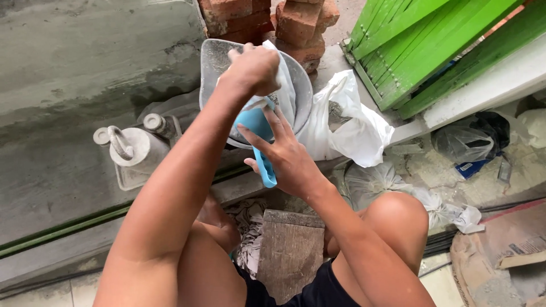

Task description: Scooping grey construction powder from a plastic bag into a container using a small hand scoop.

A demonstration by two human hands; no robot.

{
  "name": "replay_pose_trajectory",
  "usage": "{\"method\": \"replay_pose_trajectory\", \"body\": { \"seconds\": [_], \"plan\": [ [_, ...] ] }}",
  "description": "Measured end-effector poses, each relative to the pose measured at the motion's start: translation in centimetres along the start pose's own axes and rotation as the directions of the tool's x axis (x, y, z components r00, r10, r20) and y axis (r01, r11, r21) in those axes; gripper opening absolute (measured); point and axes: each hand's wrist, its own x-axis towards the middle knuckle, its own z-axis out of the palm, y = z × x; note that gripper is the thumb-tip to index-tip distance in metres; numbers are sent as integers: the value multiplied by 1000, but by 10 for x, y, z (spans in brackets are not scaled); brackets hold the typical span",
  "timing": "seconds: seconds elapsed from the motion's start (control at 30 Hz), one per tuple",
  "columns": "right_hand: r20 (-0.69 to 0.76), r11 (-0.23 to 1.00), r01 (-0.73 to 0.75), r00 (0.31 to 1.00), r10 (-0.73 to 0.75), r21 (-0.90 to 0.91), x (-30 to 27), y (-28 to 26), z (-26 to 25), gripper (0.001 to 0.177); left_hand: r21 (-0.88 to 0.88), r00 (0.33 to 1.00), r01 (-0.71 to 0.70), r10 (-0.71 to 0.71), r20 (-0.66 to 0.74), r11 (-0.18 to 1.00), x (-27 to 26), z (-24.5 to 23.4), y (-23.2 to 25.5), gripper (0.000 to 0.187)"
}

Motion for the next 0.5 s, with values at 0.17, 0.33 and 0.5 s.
{"method": "replay_pose_trajectory", "body": {
  "seconds": [0.17,0.33,0.5],
  "plan": [
    [-79,998,49,996,-47,26,6,14,4,60,-89,959,-198,174,-224,976,-5,-9,16,27],
    [-48,1000,14,999,-14,-18,17,29,-11,53,-232,846,-395,253,-470,889,-36,-36,30,14],
    [0,995,18,1000,-18,95,15,43,-41,52,-85,732,-347,213,-648,934,-74,-39,8,31]
  ]
}}
